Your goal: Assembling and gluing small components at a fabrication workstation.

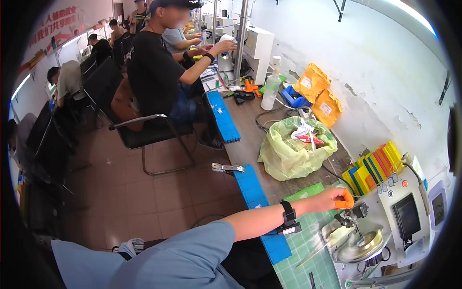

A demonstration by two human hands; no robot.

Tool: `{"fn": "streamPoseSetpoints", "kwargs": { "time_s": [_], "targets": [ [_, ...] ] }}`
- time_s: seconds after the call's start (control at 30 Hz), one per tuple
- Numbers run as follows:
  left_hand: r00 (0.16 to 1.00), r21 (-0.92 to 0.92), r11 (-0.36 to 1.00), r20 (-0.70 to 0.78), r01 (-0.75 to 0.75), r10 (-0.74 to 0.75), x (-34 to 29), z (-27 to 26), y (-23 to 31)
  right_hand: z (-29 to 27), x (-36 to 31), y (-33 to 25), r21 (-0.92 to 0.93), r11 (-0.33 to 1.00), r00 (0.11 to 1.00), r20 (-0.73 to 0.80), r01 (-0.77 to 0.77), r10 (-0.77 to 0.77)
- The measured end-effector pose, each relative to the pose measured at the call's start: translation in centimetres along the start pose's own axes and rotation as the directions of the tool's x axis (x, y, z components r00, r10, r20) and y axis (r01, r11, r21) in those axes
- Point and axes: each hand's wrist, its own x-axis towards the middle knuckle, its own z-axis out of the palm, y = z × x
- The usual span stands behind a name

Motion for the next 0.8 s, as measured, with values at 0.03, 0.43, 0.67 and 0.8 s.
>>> {"fn": "streamPoseSetpoints", "kwargs": {
  "time_s": [0.03,0.43,0.67,0.8],
  "targets": [
    [1.0,-0.031,0.999,0.008,0.017,-0.017,0.0,0.0,0.1,-0.1,0.0,0.0,-0.111,0.993,0.999,0.016,0.048,-0.047],
    [1.0,0.007,1.0,-0.004,0.003,-0.003,-0.1,0.0,0.0,-0.3,-0.4,7.4,0.134,0.894,0.846,0.41,-0.427,0.342],
    [0.999,0.012,0.999,0.01,-0.043,0.042,0.1,-0.6,-0.4,-0.2,-0.5,6.5,0.054,0.979,0.959,0.218,-0.199,0.183],
    [0.999,0.059,0.998,0.008,-0.035,0.034,0.0,-0.3,0.3,0.2,-0.5,5.3,0.003,0.997,0.993,0.091,-0.073,0.073]
  ]
}}
